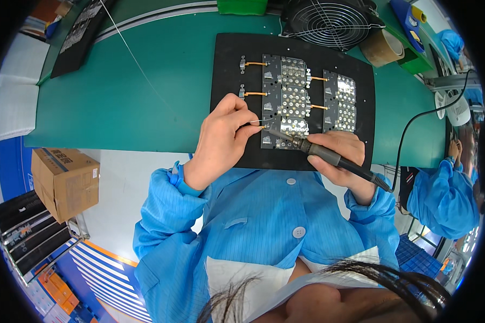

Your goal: The person solders wires onto circuit boards using a soldering iron and solder wire. They slide finished board assemblies along the line and position new boards to solder.

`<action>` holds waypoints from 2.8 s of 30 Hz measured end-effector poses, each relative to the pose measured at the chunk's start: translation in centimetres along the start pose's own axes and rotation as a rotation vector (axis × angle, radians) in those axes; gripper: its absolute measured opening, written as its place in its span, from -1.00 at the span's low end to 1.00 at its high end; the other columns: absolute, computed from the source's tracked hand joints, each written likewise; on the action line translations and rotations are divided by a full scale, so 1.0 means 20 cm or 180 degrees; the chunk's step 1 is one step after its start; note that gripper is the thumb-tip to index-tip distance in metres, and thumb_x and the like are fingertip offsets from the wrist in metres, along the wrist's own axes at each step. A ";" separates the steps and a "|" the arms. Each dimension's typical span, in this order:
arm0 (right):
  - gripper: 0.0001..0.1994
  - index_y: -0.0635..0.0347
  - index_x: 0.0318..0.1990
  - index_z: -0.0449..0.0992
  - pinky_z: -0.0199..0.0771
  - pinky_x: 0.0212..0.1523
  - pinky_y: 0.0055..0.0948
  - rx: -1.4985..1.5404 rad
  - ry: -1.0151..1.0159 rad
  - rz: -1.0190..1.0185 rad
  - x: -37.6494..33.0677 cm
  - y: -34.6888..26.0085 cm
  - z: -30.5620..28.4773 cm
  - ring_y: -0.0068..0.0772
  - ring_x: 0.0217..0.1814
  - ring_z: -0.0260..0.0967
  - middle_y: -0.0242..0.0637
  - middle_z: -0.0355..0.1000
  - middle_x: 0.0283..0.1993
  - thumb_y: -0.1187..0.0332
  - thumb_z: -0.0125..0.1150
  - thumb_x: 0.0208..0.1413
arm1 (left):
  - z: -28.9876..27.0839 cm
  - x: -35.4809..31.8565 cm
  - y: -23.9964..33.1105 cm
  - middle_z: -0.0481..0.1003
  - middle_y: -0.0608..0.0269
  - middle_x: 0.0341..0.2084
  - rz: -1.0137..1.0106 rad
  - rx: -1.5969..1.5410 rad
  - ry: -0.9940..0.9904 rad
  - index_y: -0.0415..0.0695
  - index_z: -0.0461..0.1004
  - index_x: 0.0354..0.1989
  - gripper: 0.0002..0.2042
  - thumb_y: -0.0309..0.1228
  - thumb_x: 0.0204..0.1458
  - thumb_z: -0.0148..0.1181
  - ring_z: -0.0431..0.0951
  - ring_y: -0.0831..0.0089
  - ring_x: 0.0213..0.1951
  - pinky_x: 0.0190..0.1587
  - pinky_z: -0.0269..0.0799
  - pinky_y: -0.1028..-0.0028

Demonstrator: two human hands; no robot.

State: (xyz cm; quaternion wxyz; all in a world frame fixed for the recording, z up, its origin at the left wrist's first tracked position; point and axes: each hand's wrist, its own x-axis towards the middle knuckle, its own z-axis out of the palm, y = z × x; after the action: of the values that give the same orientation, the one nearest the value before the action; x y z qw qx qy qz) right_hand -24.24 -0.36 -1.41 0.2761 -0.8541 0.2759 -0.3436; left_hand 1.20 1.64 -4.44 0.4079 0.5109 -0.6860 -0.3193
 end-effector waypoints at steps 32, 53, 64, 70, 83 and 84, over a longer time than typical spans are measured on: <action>-0.67 0.39 -0.19 0.54 0.47 -0.46 -0.40 0.0169 -0.0171 0.0541 -0.02 -0.01 -0.01 -0.23 -0.51 0.51 -0.14 0.51 -0.49 0.31 0.34 -0.05 | -0.01 -0.01 0.00 0.31 0.32 -0.43 -0.0037 0.0008 0.0097 -0.29 0.55 -0.44 -0.90 -0.69 -0.15 0.31 0.19 0.63 -0.58 -0.57 0.09 0.56; -0.72 0.37 -0.17 0.57 0.48 -0.39 -0.53 0.0299 0.0733 0.0801 -0.14 -0.04 -0.16 -0.38 -0.44 0.52 -0.16 0.55 -0.41 0.42 0.33 -0.06 | -0.05 0.00 -0.04 0.30 0.26 -0.22 -0.0106 -0.0225 0.0002 -0.30 0.40 -0.24 -0.81 -0.71 -0.02 0.22 0.25 0.69 -0.51 -0.50 0.21 0.67; -0.68 0.33 0.05 0.49 0.50 -0.25 -0.60 0.0186 0.2297 0.1279 -0.19 0.09 -0.53 -0.54 -0.30 0.49 -0.24 0.53 -0.30 0.45 0.23 0.14 | -0.16 -0.01 0.03 0.33 0.36 -0.39 -0.0455 -0.0631 -0.0003 -0.22 0.34 -0.37 -0.92 -0.62 0.12 0.11 0.29 0.73 -0.55 -0.56 0.16 0.69; -0.67 0.25 0.08 0.48 0.44 -0.22 -0.58 -0.1121 0.2427 0.0836 -0.10 0.40 -0.66 -0.58 -0.27 0.45 -0.27 0.55 -0.25 0.42 0.24 0.16 | -0.10 0.05 0.09 0.32 0.37 -0.36 -0.0476 -0.0934 -0.0014 -0.25 0.34 -0.31 -0.93 -0.62 0.12 0.11 0.31 0.73 -0.52 -0.54 0.18 0.70; -0.71 0.30 -0.12 0.58 0.46 -0.26 -0.54 0.0513 0.1009 0.1124 -0.09 0.28 -0.49 -0.53 -0.30 0.46 -0.18 0.57 -0.27 0.36 0.38 0.02 | 0.20 0.47 0.26 0.40 0.17 -0.28 0.0935 0.1114 0.0047 -0.22 0.45 -0.45 -0.86 -0.67 -0.18 0.26 0.39 0.16 -0.15 -0.10 0.32 0.31; -0.75 0.32 -0.16 0.59 0.46 -0.29 -0.54 0.0413 0.0840 0.1120 -0.06 0.27 -0.48 -0.55 -0.32 0.46 -0.19 0.57 -0.30 0.39 0.37 0.03 | 0.22 0.49 0.26 0.41 0.18 -0.28 0.1083 0.1304 0.0085 -0.22 0.45 -0.45 -0.86 -0.67 -0.18 0.26 0.39 0.16 -0.12 -0.07 0.31 0.30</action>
State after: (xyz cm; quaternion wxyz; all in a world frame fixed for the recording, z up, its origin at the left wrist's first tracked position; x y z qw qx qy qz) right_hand -33.68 -6.10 0.38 0.3477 -0.7210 0.4317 -0.4158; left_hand -6.47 -6.21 0.21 0.3528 0.4643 -0.8069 -0.0938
